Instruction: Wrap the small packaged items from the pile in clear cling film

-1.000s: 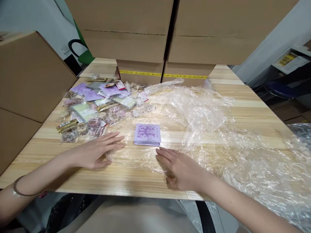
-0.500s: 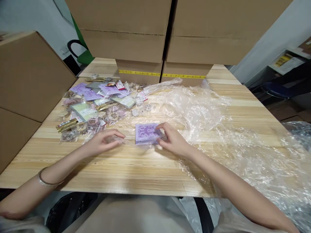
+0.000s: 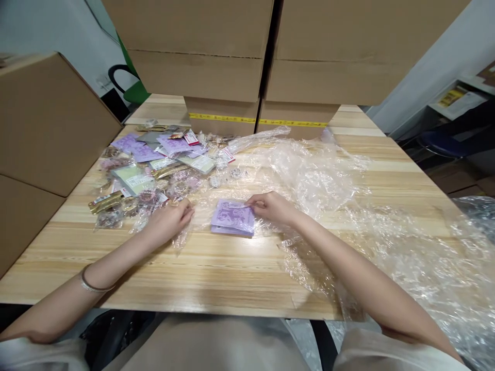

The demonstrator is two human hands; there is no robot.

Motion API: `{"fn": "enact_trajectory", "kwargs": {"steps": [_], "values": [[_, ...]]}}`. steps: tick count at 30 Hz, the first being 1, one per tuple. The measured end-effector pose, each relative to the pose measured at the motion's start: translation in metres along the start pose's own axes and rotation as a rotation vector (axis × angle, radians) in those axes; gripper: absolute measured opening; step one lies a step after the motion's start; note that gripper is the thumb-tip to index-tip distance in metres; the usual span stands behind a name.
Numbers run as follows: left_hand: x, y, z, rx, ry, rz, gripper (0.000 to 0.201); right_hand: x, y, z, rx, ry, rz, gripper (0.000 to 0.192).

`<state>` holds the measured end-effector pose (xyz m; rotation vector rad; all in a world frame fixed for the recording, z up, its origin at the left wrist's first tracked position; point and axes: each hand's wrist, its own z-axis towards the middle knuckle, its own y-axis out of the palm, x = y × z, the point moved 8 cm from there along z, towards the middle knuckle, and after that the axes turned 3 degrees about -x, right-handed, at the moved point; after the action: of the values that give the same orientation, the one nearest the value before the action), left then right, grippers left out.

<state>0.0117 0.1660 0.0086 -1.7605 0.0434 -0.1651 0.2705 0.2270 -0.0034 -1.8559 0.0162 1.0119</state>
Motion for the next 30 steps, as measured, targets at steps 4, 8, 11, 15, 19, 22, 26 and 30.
{"fn": "enact_trajectory", "kwargs": {"steps": [4, 8, 11, 15, 19, 22, 26, 30], "values": [[0.018, -0.033, -0.023, 0.339, 0.172, 0.03, 0.03, -0.001, -0.006, -0.005, -0.068, -0.004, 0.015, 0.04], [0.077, -0.042, -0.067, 0.448, 0.8, -0.089, 0.032, -0.015, -0.017, -0.013, 0.012, 0.016, -0.185, 0.037], [0.102, -0.018, -0.067, 0.25, 0.876, -0.108, 0.047, -0.048, -0.023, -0.032, 0.314, 0.009, -0.52, 0.04], [0.103, 0.012, -0.041, 0.064, 0.707, -0.146, 0.074, -0.1, 0.021, -0.064, 0.388, -0.298, -0.62, 0.052], [0.093, 0.022, -0.025, -0.024, 0.66, -0.178, 0.077, -0.085, 0.064, -0.064, 0.116, -0.376, -0.493, 0.072], [0.081, 0.024, -0.015, -0.046, 0.623, -0.133, 0.074, -0.05, 0.058, -0.052, 0.103, -0.264, -0.462, 0.079], [0.062, 0.023, -0.007, -0.087, 0.623, -0.078, 0.07, -0.03, 0.043, -0.047, 0.105, -0.278, -0.487, 0.069], [0.039, 0.004, -0.01, -0.145, 0.598, -0.142, 0.054, -0.031, 0.028, -0.053, 0.102, -0.324, -0.463, 0.06]]}}
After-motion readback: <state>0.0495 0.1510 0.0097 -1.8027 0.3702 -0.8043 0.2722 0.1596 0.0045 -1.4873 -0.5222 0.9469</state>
